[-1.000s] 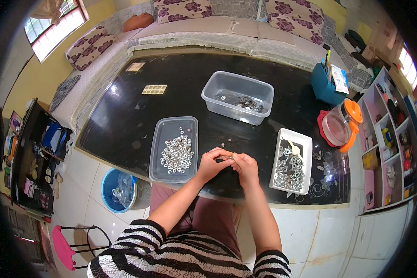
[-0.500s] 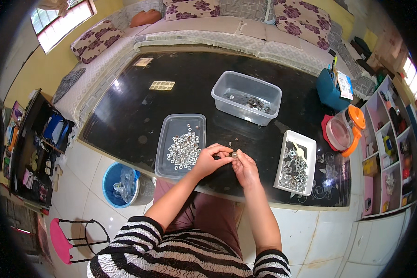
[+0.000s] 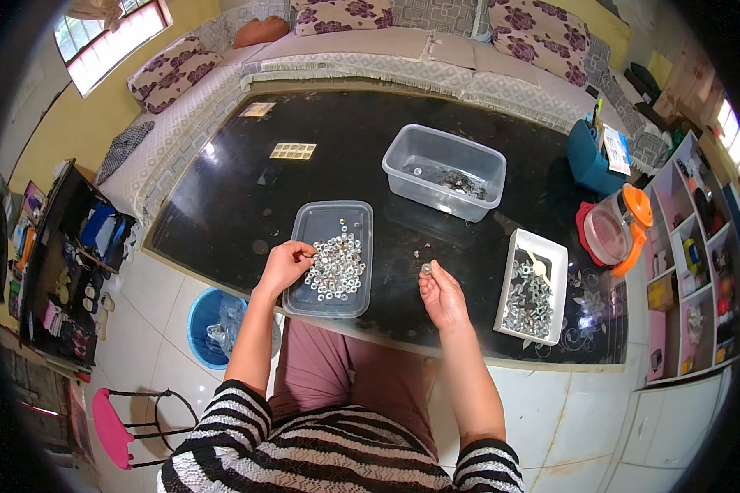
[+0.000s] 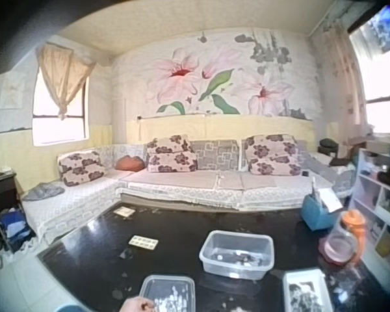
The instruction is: The person assembles hardware components by hand, picking up small metal washers and nuts from plastic containers on a table and threading them together.
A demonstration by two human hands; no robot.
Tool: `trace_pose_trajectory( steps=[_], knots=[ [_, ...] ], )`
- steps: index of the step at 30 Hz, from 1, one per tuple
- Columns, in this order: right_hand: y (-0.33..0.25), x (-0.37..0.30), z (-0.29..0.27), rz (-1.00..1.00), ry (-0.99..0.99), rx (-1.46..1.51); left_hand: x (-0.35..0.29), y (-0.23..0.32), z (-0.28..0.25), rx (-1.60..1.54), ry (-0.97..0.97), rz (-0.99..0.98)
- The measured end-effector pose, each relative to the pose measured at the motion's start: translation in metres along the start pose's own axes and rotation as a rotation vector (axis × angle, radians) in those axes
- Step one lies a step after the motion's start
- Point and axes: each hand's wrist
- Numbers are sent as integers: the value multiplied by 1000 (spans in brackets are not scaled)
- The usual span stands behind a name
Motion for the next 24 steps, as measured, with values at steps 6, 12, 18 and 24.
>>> trace_pose_trajectory(
  steps=[6, 12, 18, 24],
  knots=[
    [2, 0, -4, 1, -26, 30, 10, 5, -3, 59, -165, -53],
    [1, -3, -7, -36, 2, 39, 7, 5, -1, 84, -127, -27],
    [-1, -4, -7, -65, -2, -15, 5, 9, 2, 186, -99, 114],
    [-7, -9, -15, -106, 14, -23, 7, 14, 5, 145, -58, 91]
  ],
)
Point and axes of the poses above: each hand's wrist, its own x-axis towards the middle knuckle, its own z-axis out of the palm, y = z × x, and after that the axes turned 8 degrees about -x, right-handed
